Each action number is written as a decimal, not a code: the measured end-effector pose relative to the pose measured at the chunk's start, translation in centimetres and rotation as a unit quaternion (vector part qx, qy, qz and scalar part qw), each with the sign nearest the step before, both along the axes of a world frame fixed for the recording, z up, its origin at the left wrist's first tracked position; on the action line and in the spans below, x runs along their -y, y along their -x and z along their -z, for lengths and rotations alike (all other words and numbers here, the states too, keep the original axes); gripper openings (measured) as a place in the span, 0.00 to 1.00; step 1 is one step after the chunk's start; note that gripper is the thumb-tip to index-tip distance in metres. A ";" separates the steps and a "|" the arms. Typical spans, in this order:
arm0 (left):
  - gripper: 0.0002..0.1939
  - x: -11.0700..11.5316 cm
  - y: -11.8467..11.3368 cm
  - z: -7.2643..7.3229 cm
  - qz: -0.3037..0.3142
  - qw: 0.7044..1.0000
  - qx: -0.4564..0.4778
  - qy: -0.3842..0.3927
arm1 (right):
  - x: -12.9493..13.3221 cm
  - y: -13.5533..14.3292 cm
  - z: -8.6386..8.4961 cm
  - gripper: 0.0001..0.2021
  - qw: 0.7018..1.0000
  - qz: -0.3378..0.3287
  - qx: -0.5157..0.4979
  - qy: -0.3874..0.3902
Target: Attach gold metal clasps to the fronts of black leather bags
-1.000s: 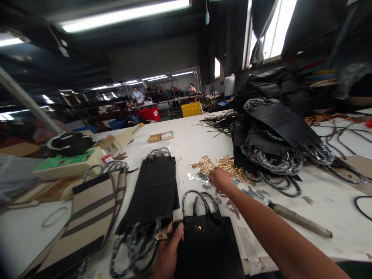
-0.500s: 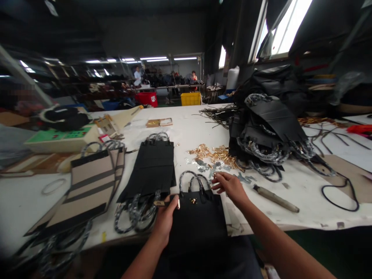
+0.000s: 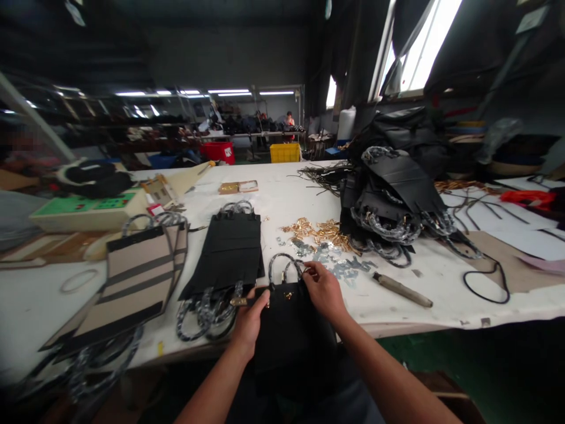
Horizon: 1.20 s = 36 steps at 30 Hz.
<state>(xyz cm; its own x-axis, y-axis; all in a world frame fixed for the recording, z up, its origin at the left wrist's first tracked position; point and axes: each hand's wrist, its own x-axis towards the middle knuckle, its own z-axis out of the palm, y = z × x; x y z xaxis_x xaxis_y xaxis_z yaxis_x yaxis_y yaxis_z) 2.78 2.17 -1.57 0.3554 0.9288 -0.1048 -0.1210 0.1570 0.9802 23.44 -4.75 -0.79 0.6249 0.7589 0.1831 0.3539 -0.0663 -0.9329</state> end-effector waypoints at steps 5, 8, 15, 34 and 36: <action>0.22 0.3 0.4 0.2 0.002 0.997 -0.062 -0.049 | -3.7 -0.2 0.8 0.18 0.998 0.049 -0.014 0.033; 0.22 0.5 0.5 0.2 -0.001 0.997 -0.062 -0.046 | -5.1 -0.5 0.9 0.20 0.997 0.060 -0.040 0.021; 0.20 0.3 0.4 0.7 0.006 1.000 -0.007 -0.002 | -3.9 0.6 -1.8 0.24 0.991 0.089 -0.073 -0.061; 0.23 0.1 0.1 1.1 -0.024 0.999 -0.027 -0.026 | -1.6 4.5 -0.7 0.17 0.975 -0.040 0.216 -0.015; 0.21 0.1 0.1 1.1 -0.018 0.999 -0.019 -0.017 | -1.1 3.9 -1.3 0.16 0.984 -0.056 0.166 -0.009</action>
<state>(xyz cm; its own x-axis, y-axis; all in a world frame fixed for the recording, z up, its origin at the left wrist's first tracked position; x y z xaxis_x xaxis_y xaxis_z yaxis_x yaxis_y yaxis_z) 2.70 2.10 -2.64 0.3173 0.9445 -0.0854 -0.0882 0.1191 0.9890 19.58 -3.61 0.51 0.4403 0.8149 0.3769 0.6436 0.0062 -0.7653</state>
